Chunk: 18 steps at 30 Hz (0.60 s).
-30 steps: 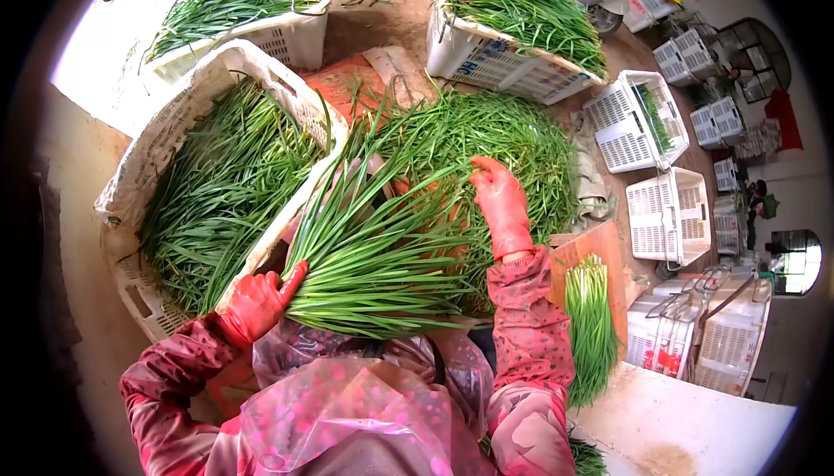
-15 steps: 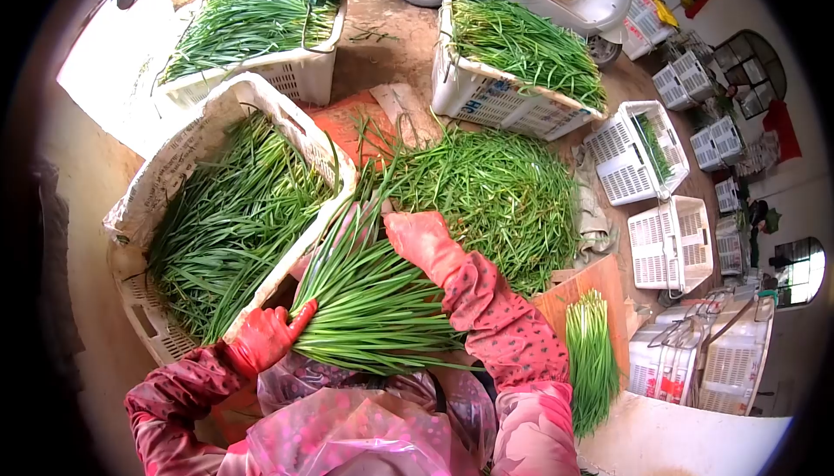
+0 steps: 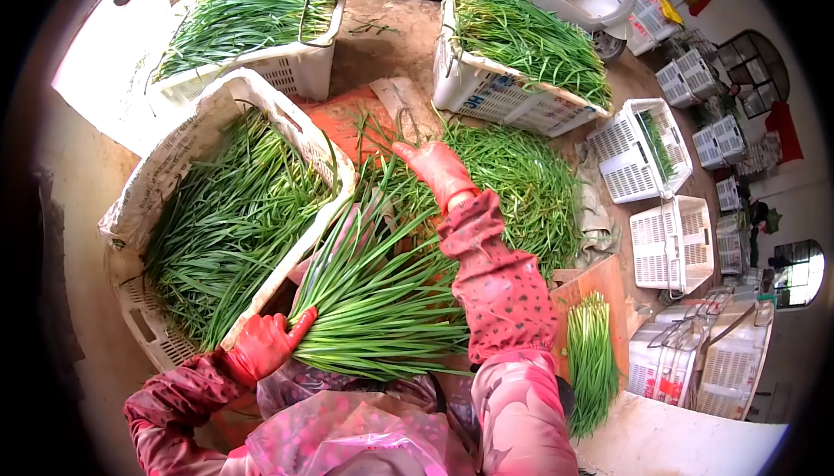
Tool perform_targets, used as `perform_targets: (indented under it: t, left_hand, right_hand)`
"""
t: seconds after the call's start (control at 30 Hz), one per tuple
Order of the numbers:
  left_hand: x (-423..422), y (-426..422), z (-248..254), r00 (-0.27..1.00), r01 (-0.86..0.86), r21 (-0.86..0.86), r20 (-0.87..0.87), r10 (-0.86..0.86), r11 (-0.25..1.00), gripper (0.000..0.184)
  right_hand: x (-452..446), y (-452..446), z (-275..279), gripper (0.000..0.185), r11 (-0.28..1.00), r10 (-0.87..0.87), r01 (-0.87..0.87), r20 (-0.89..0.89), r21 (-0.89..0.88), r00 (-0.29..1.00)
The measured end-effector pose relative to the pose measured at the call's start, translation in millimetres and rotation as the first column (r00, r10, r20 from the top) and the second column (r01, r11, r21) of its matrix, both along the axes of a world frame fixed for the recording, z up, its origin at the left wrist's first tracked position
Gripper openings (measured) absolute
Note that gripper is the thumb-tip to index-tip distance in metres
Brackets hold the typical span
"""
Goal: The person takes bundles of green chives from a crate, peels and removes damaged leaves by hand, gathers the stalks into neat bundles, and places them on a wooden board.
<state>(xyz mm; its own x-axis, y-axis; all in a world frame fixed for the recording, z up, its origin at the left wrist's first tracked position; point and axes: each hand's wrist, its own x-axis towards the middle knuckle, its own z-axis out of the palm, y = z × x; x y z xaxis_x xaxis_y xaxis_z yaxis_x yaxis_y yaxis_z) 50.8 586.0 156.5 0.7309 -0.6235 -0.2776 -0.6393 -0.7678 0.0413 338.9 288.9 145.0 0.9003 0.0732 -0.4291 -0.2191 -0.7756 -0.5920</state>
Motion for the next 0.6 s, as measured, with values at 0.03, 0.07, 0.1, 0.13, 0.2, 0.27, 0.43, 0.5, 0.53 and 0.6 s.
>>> perform_targets:
  t: [0.03,0.07,0.1,0.13,0.2,0.27,0.43,0.5,0.53,0.6]
  left_hand:
    - [-0.2,0.6,-0.4,1.000,-0.001,-0.011,0.024,0.002,1.000,0.064]
    - [0.1,0.7,0.2,1.000,-0.005,-0.008,0.018,0.005,1.000,0.064]
    - [1.2,-0.1,1.8,1.000,-0.004,-0.005,0.014,0.004,1.000,0.064]
    - [1.6,-0.2,2.9,1.000,-0.003,-0.004,0.009,0.003,1.000,0.064]
    - [1.2,0.6,3.0,1.000,-0.008,-0.010,0.005,0.008,1.000,0.064]
    - [0.6,0.7,2.1,1.000,-0.003,-0.018,0.005,0.003,1.000,0.063]
    - [0.4,0.9,1.6,1.000,-0.005,0.010,0.028,0.005,1.000,0.064]
    - [-0.3,0.3,1.5,1.000,-0.005,0.006,0.018,0.005,1.000,0.065]
    - [0.0,0.3,1.4,1.000,-0.009,0.005,0.010,0.009,1.000,0.065]
    - [-2.0,1.6,-1.2,1.000,-0.014,-0.007,-0.007,0.014,1.000,0.063]
  right_hand:
    - [4.0,5.5,-5.9,0.067,0.994,0.067,-0.072,-0.053,-0.083,0.996]
    - [1.5,14.3,-7.5,0.073,0.999,0.030,-0.035,-0.112,-0.041,0.993]
    - [-8.0,21.9,-7.2,0.074,0.997,-0.003,0.014,-0.151,0.069,0.989]
    - [-7.6,25.7,-11.6,0.070,0.996,0.046,-0.031,-0.175,0.087,0.984]
    - [-12.4,28.4,-18.7,0.059,0.959,0.133,-0.078,-0.191,0.271,0.973]
    - [-18.3,29.1,-40.9,0.046,0.895,0.249,-0.240,0.026,0.375,0.968]
    - [-22.2,27.2,-49.1,0.035,0.788,0.292,-0.370,0.231,0.492,0.928]
    - [-31.0,33.7,-49.5,0.036,0.688,0.068,-0.032,-0.020,0.725,0.997]
    - [-36.9,37.7,-42.4,0.037,0.646,0.004,0.072,-0.098,0.760,0.995]
    - [-39.5,37.7,-51.7,0.037,0.601,-0.060,0.124,-0.110,0.790,0.992]
